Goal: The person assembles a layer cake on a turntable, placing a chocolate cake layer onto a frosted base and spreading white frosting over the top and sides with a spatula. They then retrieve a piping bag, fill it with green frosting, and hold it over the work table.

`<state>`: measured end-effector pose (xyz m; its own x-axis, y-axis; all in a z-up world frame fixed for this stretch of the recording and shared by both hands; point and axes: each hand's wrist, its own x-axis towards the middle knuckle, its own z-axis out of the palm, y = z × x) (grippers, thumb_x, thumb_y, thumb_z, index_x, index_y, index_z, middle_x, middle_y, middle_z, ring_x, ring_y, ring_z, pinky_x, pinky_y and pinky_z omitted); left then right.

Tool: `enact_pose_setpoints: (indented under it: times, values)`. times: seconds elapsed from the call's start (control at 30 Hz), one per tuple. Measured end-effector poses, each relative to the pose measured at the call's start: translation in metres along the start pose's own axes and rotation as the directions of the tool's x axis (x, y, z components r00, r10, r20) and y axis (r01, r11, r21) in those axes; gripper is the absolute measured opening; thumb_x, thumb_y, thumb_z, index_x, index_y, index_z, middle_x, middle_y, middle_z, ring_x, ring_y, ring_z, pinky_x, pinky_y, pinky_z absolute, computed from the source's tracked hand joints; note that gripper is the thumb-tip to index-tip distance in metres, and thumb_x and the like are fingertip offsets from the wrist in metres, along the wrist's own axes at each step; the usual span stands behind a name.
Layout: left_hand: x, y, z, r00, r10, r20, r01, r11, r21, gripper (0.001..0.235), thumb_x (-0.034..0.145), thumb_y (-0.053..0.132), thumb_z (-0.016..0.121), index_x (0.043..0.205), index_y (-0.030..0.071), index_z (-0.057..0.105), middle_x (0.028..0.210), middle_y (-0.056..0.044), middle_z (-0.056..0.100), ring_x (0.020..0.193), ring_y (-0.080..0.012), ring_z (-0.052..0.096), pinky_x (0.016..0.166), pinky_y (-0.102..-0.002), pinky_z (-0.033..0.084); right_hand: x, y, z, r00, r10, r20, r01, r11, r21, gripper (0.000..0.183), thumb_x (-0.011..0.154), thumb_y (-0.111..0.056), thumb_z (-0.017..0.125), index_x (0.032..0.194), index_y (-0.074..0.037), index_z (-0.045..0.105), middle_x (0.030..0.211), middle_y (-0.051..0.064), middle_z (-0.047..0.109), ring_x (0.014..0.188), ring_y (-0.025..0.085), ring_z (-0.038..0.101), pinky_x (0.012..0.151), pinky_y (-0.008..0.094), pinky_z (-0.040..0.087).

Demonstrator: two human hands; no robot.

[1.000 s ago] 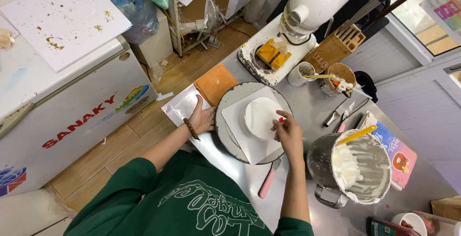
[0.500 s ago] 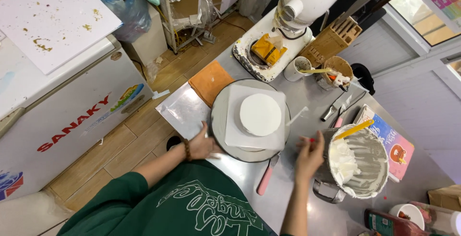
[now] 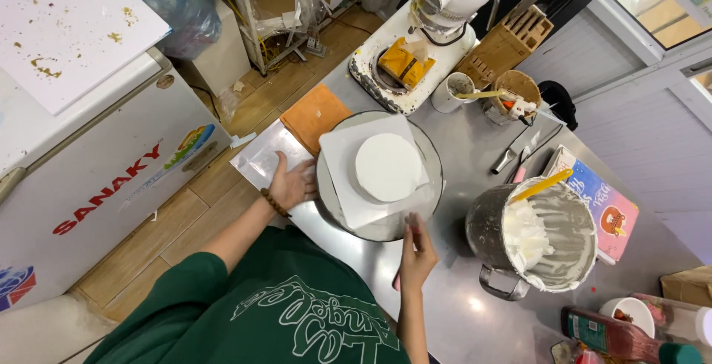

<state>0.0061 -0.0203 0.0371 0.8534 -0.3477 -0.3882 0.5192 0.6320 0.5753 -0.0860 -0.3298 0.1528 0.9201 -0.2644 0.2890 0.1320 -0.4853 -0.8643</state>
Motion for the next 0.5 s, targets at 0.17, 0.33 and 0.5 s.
enact_pose_setpoints:
  times: [0.17, 0.33, 0.5]
  values:
    - [-0.016, -0.025, 0.044, 0.937, -0.343, -0.067, 0.337, 0.938, -0.087, 0.116, 0.069, 0.092, 0.008, 0.162, 0.024, 0.01, 0.162, -0.013, 0.032, 0.147, -0.0406, 0.04, 0.122, -0.063, 0.028, -0.017, 0.003, 0.005, 0.991, 0.136, 0.009, -0.136, 0.991, 0.005, 0.036, 0.095, -0.005, 0.067, 0.131, -0.001, 0.068, 0.119, 0.012, 0.077, 0.104, 0.015, 0.072, 0.086, 0.03, 0.057]
    - [0.021, -0.043, -0.014, 0.899, -0.391, 0.199, 0.419, 0.899, -0.128, 0.138, 0.065, 0.103, 0.0, 0.162, 0.009, 0.024, 0.156, -0.022, 0.042, 0.141, -0.0388, 0.044, 0.117, -0.054, 0.029, -0.027, 0.0, 0.006, 0.996, 0.084, 0.034, -0.085, 0.996, 0.031, 0.036, 0.096, -0.005, 0.067, 0.132, -0.001, 0.067, 0.12, 0.012, 0.076, 0.108, 0.015, 0.073, 0.092, 0.03, 0.059]
    - [0.015, 0.003, -0.008, 0.997, -0.015, -0.073, 0.008, 0.995, -0.101, 0.134, 0.069, 0.099, 0.007, 0.163, 0.006, 0.026, 0.159, -0.024, 0.041, 0.144, -0.0416, 0.042, 0.119, -0.055, 0.031, -0.034, -0.003, 0.007, 0.992, 0.116, 0.04, -0.117, 0.992, 0.042, 0.037, 0.095, -0.006, 0.068, 0.132, -0.002, 0.068, 0.121, 0.012, 0.076, 0.108, 0.016, 0.073, 0.091, 0.03, 0.06]
